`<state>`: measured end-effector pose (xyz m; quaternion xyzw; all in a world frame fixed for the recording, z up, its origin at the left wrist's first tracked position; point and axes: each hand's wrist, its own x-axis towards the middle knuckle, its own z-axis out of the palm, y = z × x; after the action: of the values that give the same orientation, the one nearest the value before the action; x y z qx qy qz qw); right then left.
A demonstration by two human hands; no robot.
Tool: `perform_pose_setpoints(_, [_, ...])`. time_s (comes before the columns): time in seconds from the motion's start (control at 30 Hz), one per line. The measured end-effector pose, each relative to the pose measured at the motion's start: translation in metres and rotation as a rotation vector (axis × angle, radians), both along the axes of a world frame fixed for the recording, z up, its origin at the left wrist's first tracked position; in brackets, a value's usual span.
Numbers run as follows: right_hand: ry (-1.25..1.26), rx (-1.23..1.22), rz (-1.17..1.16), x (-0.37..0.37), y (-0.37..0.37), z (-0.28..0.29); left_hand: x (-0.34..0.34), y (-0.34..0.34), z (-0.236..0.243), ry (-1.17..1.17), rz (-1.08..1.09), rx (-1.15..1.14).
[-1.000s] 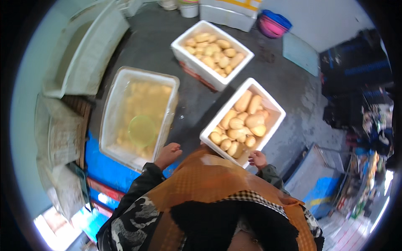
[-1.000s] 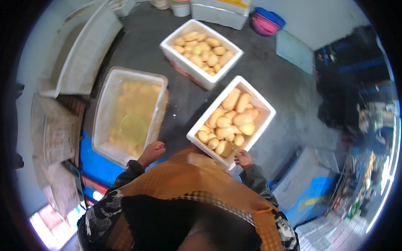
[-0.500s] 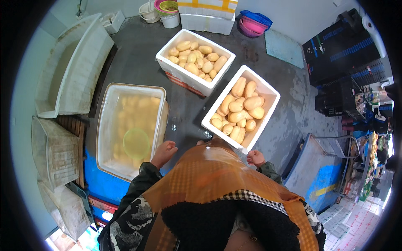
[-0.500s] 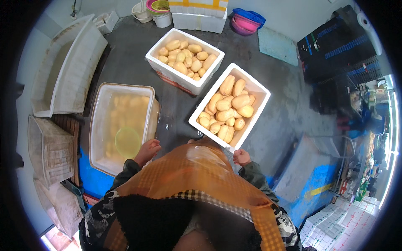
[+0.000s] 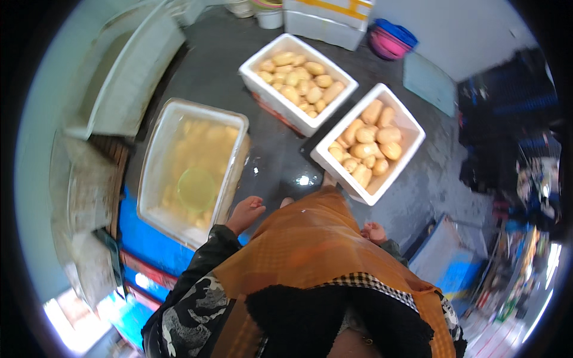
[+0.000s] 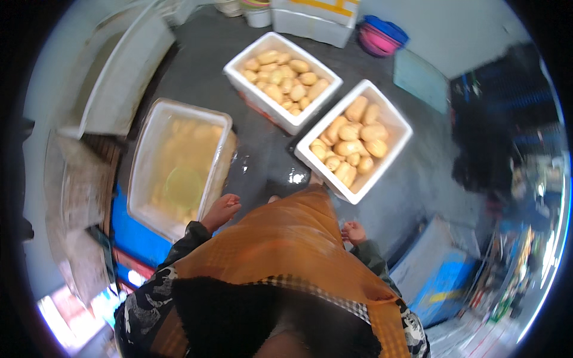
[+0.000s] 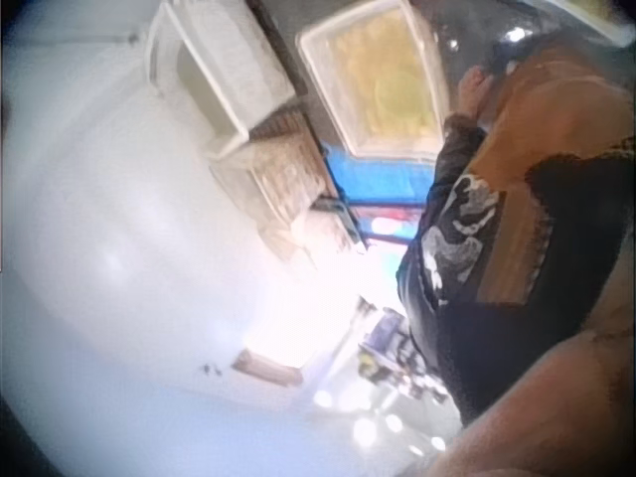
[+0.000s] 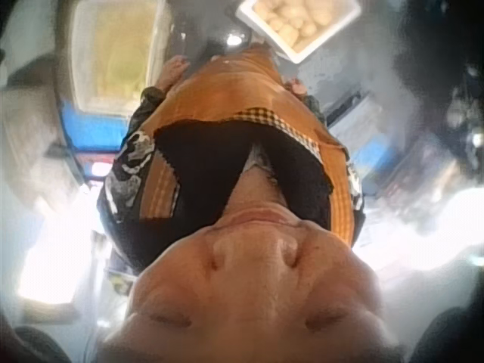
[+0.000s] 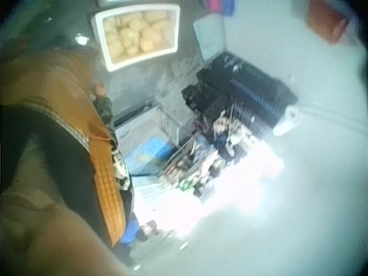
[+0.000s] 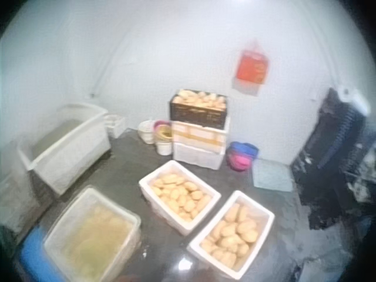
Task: The person operates a red manual pallet jack to lift and move a pallet carrying large white bins. They insert the forks under the pallet, pump the handle to raise the load, and maneuver the jack across the blue floor. The person also briefly adjusts a bin on the pallet and repositions the jack multiple times.
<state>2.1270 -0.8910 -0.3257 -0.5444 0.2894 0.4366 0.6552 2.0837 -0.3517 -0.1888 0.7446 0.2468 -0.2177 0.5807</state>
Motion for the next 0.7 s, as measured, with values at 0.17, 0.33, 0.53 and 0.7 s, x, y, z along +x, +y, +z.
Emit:
perform_pose_setpoints(0.17, [-0.070, -0.230, 0.341, 0.056, -0.019, 0.016, -0.019, -0.030, 0.022, 0.091, 0.120, 0.116])
perform_pose_setpoints(0.33, [-0.109, -0.232, 0.624, 0.164, -0.033, 0.030, -0.049, -0.114, 0.047, 0.062, 0.356, 0.164])
perform_pose_setpoints(0.53, [-0.251, -0.153, 1.021, 0.266, -0.020, 0.020, -0.134, -0.229, 0.086, 0.227, 0.593, 0.225])
perform_pose_setpoints(0.7, [-0.203, -0.106, 1.048, 0.270, 0.044, 0.016, -0.204, -0.313, 0.092, 0.278, 0.927, 0.229])
